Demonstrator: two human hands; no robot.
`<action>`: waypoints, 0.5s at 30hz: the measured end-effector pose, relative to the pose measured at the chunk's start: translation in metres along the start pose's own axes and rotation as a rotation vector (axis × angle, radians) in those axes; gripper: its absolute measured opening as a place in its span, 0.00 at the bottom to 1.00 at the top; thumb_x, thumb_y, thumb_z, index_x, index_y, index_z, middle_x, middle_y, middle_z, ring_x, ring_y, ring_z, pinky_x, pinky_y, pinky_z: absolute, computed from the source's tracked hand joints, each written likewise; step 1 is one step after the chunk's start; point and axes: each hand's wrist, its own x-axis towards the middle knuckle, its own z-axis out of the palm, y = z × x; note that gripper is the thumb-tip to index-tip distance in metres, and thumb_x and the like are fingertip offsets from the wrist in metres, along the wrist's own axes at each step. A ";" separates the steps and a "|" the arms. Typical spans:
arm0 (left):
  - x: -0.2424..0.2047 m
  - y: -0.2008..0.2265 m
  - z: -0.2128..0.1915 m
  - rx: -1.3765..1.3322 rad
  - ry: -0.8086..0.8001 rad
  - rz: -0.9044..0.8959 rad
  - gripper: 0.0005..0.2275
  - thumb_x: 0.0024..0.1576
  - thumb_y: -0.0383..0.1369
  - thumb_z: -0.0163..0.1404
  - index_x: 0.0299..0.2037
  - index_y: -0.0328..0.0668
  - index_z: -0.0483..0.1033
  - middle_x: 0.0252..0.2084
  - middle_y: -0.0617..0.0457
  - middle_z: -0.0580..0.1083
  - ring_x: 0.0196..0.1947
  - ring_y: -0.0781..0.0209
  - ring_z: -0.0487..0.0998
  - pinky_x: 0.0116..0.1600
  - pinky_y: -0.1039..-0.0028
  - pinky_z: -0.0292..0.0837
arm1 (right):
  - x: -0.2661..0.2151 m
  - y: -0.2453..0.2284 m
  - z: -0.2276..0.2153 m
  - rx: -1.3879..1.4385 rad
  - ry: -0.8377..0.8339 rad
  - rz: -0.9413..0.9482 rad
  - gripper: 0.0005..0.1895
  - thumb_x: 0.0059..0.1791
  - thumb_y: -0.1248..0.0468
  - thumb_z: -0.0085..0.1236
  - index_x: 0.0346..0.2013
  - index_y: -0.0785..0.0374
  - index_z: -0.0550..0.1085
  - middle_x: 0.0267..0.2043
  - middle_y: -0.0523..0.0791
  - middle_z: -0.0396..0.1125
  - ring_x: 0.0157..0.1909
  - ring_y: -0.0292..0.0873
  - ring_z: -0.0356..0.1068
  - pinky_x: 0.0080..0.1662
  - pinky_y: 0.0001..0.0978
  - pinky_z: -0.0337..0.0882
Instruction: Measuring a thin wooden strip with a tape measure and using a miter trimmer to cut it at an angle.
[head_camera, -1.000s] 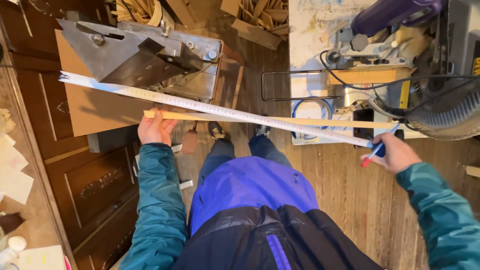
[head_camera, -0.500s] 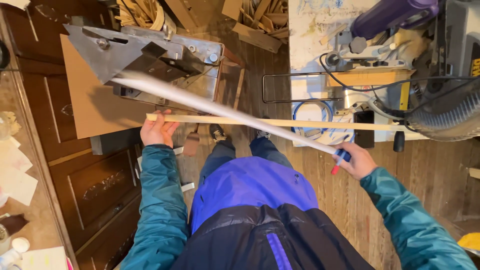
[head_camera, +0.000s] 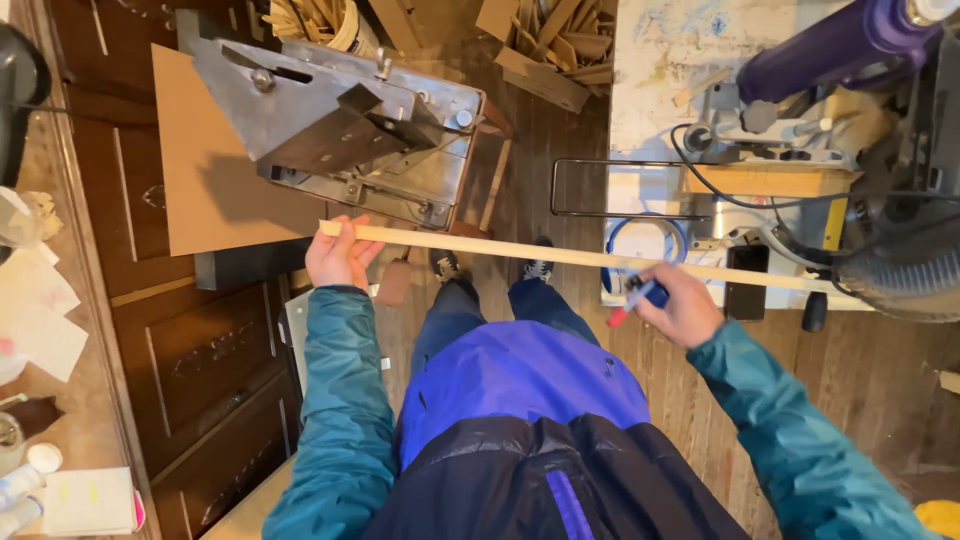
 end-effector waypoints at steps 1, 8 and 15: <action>-0.003 0.005 0.005 0.000 0.002 0.000 0.09 0.64 0.30 0.51 0.52 0.40 0.70 0.51 0.40 0.77 0.45 0.46 0.82 0.49 0.53 0.81 | 0.024 -0.001 0.001 0.000 -0.002 -0.001 0.19 0.43 0.60 0.66 0.45 0.64 0.73 0.41 0.52 0.73 0.43 0.55 0.75 0.46 0.41 0.74; -0.018 0.014 0.017 -0.001 0.057 0.001 0.09 0.63 0.27 0.50 0.52 0.36 0.70 0.49 0.38 0.77 0.45 0.45 0.83 0.49 0.51 0.82 | 0.213 0.040 0.005 -0.320 0.189 -0.185 0.17 0.46 0.62 0.69 0.46 0.62 0.74 0.41 0.56 0.67 0.46 0.62 0.66 0.48 0.51 0.68; -0.029 0.011 0.010 0.026 0.129 0.002 0.09 0.62 0.26 0.51 0.52 0.38 0.71 0.48 0.39 0.78 0.45 0.47 0.82 0.48 0.50 0.82 | 0.319 0.135 0.024 -0.535 0.115 0.012 0.19 0.43 0.62 0.69 0.46 0.62 0.73 0.44 0.60 0.67 0.48 0.67 0.66 0.47 0.57 0.70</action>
